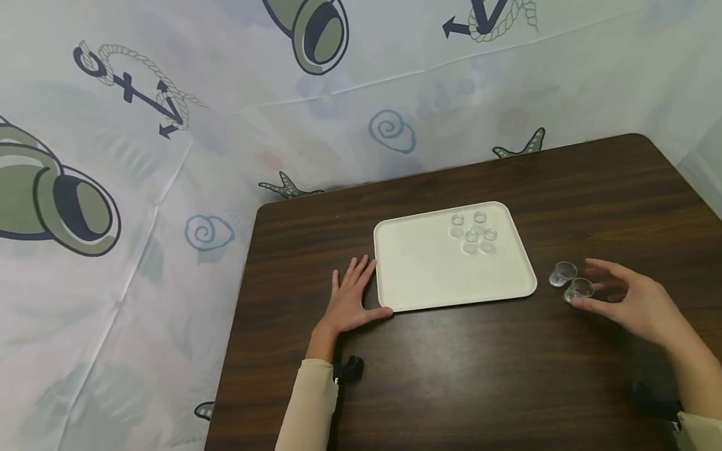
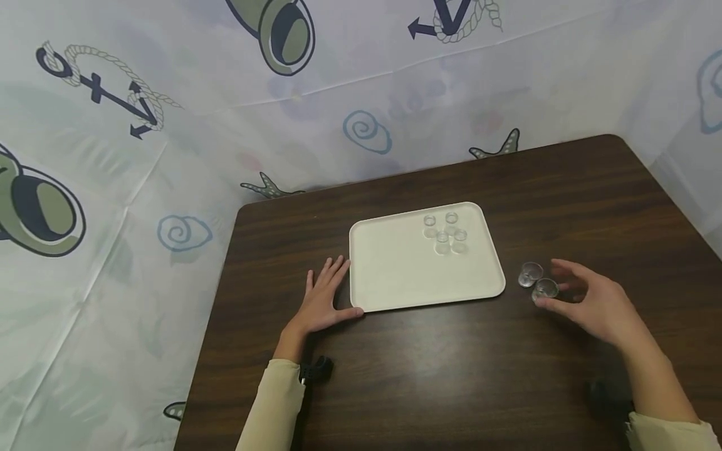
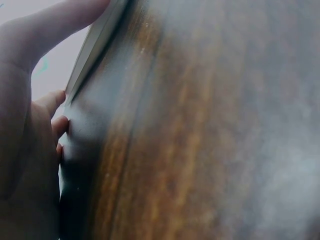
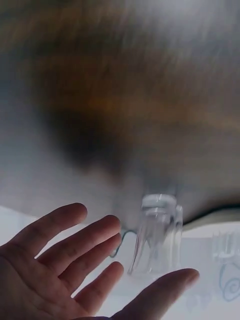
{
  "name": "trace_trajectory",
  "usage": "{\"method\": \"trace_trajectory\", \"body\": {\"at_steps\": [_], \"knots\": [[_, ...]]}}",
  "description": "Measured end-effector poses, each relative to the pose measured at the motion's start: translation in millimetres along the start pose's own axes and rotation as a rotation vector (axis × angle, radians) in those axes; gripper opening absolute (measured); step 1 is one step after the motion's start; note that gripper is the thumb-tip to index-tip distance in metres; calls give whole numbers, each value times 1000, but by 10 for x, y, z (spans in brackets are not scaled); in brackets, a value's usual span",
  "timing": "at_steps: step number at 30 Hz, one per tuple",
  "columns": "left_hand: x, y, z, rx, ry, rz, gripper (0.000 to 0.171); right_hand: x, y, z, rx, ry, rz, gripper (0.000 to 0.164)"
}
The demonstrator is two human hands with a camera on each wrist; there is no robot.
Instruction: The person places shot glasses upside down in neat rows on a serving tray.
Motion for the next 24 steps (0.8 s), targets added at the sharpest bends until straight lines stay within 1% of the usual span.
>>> {"method": "trace_trajectory", "body": {"at_steps": [4,8,11,16,24], "knots": [[-11,-19,13,-4,12,-2,113,65,-88,-45,15,-12,13,78],[-22,-20,1,-4,14,-9,113,130,-122,-43,47,-14,37,71],[-16,-23,0,2,9,-15,113,148,-135,-47,60,-40,34,63],[8,-17,-11,5,7,-10,113,162,-142,-51,53,-67,9,50],[-9,-18,0,7,-3,-11,112,179,-154,-46,47,-76,0,42]]}}
Point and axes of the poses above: each hand's wrist, its own z-axis towards the middle knuckle, its own x-axis out of the palm, y = z × x, the point moved 7 cm from there along z, towards the middle knuckle, and after that the axes turned 7 degrees about y, right-handed, at the moved point
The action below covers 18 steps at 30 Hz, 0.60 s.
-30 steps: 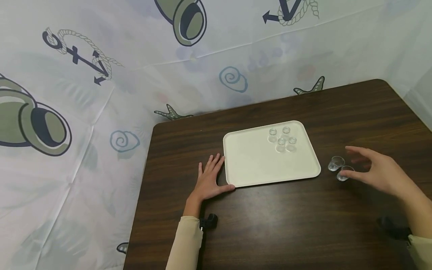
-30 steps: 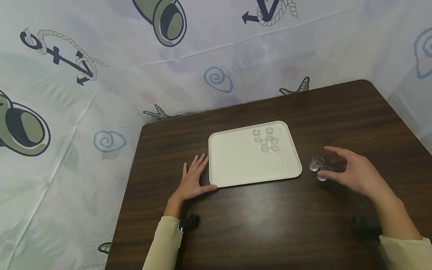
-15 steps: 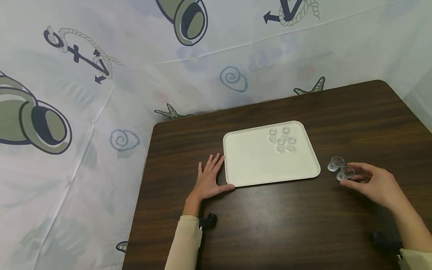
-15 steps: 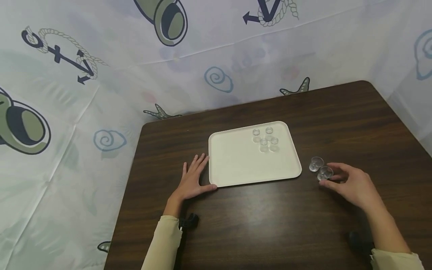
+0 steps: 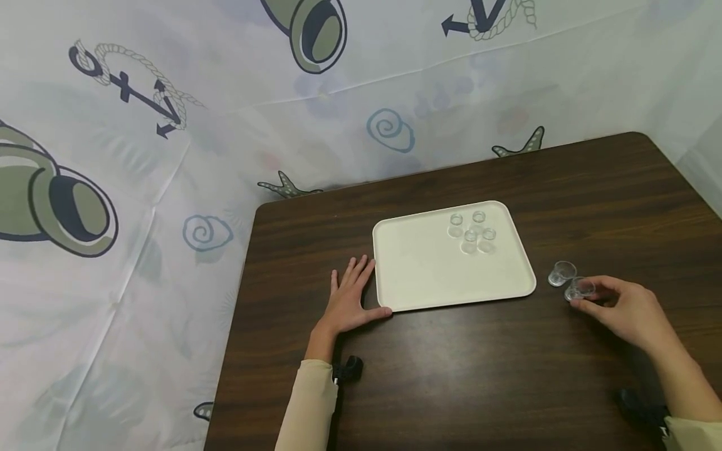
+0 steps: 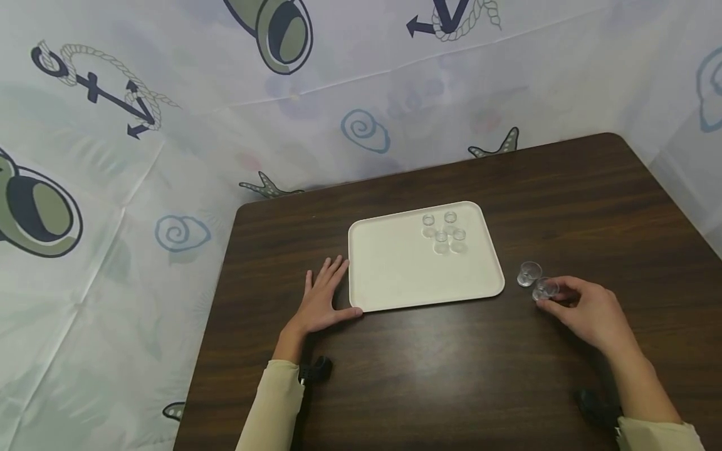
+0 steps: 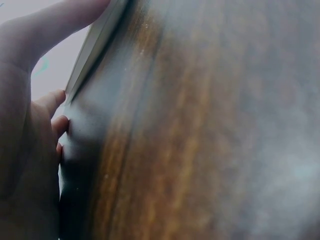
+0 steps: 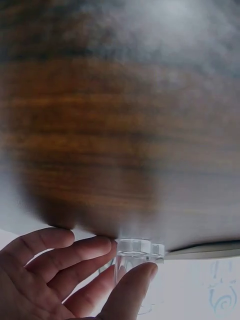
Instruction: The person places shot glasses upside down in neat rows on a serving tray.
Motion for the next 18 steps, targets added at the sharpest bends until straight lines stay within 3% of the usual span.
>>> {"method": "trace_trajectory", "body": {"at_steps": [11,14,18], "knots": [[16,21,5,-17,19,15,113,-127,-7,-63,-31,-99,90,34],[12,17,5,-12,13,15,112,-194,-22,-90,-11,-129,155,33],[9,10,5,-5,4,9,112,-315,70,-95,-81,-214,272,32]]}}
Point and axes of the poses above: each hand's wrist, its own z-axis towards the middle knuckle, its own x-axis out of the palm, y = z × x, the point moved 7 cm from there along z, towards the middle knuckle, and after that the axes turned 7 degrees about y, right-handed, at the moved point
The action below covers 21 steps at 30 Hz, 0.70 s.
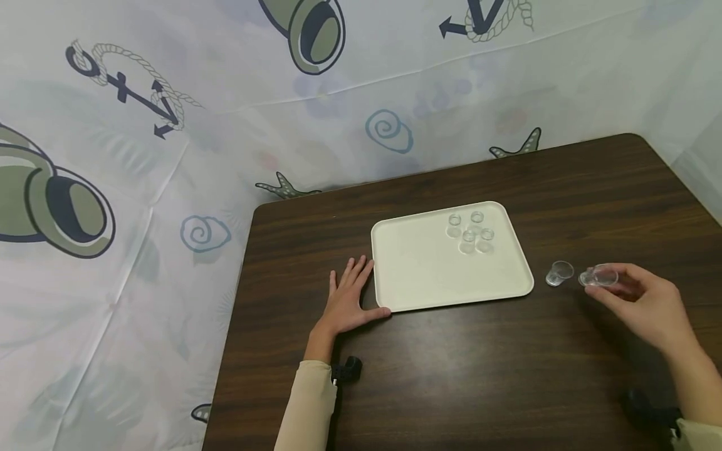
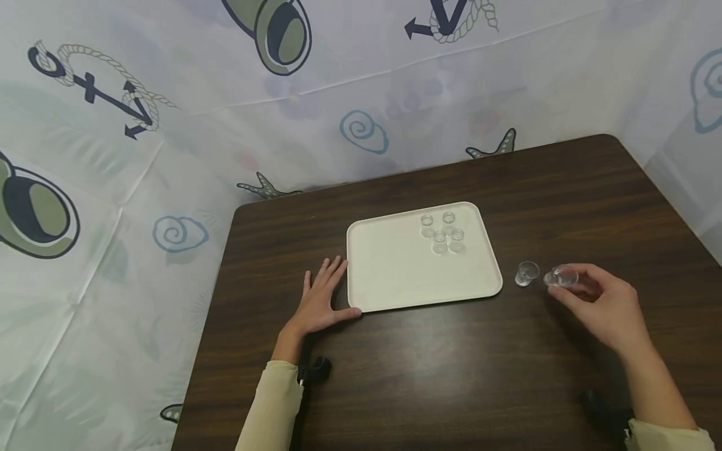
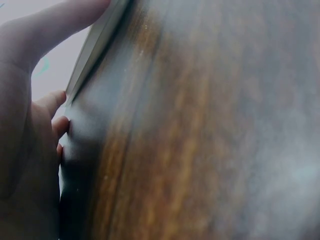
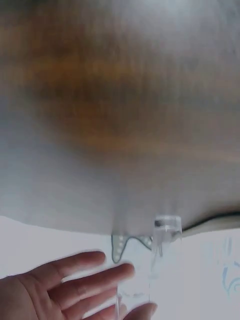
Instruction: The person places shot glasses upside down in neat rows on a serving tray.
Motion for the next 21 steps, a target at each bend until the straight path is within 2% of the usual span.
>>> {"method": "trace_trajectory", "body": {"at_steps": [5,10,14,21], "knots": [[2,4,-1,-3,2,-2,112,-12,245,99,-110,-33,62,40],[-12,11,0,-10,5,1,112,89,652,283,-291,15,-25,48],[-30,4,2,-2,-11,2,112,235,981,453,-429,92,-125,49],[-22,-8,-14,1,-5,-9,112,599,1296,726,-533,286,-295,36]]}}
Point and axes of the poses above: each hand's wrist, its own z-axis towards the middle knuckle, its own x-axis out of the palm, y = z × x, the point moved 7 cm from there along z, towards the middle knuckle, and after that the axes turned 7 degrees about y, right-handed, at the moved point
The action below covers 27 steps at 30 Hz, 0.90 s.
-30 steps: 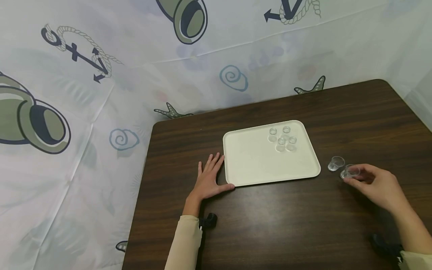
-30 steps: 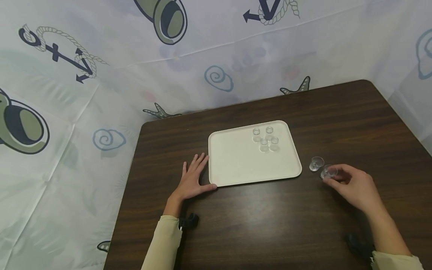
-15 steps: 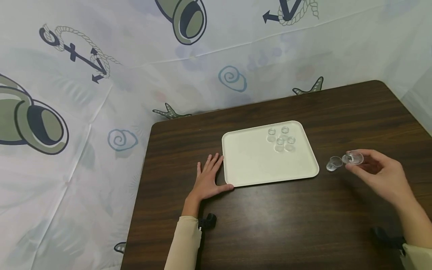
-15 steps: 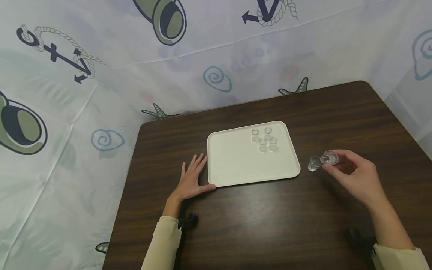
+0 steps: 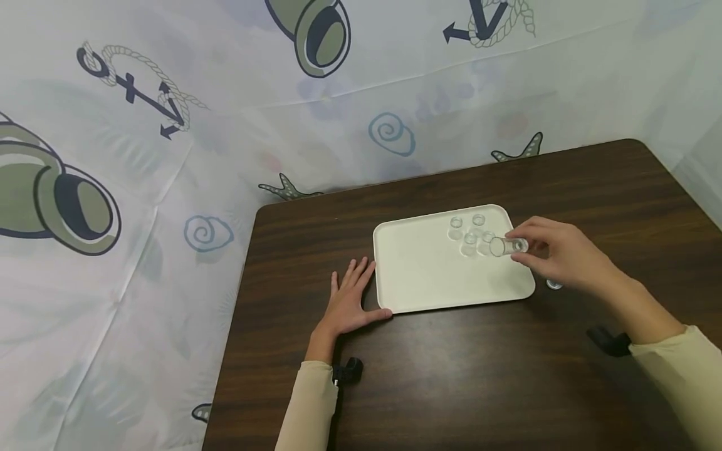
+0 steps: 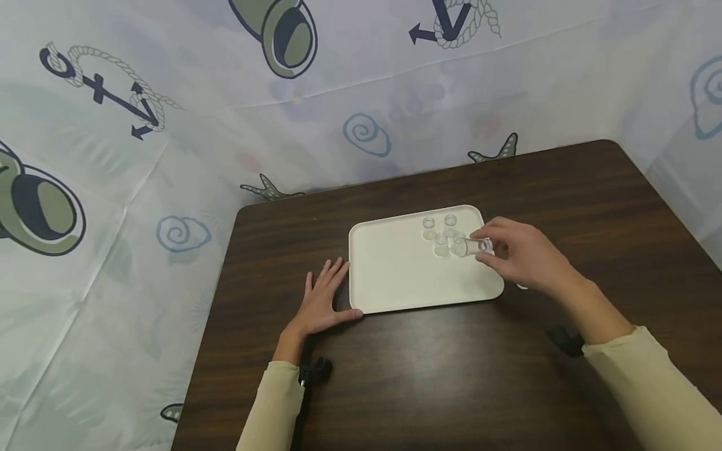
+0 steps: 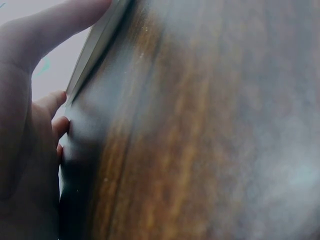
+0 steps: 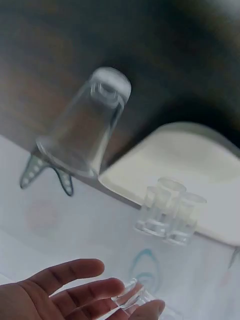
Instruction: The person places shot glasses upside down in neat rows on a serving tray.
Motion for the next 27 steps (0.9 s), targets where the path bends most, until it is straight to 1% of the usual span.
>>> {"method": "trace_trajectory", "body": {"at_steps": [4,11,17,22,25,27], "knots": [[9,11,5,-1,-4,11,111,138,71,241,-60,87,-95,33],[16,17,6,-5,13,14,113,408,154,553,-133,188,-213,31],[5,14,9,-12,9,14,112,615,158,763,-177,233,-289,27],[15,5,7,-8,9,9,112,793,172,887,-204,297,-356,25],[19,5,5,-10,14,6,111,858,207,937,-236,306,-383,25],[16,6,7,-12,16,4,111,882,227,969,-259,287,-397,24]]}}
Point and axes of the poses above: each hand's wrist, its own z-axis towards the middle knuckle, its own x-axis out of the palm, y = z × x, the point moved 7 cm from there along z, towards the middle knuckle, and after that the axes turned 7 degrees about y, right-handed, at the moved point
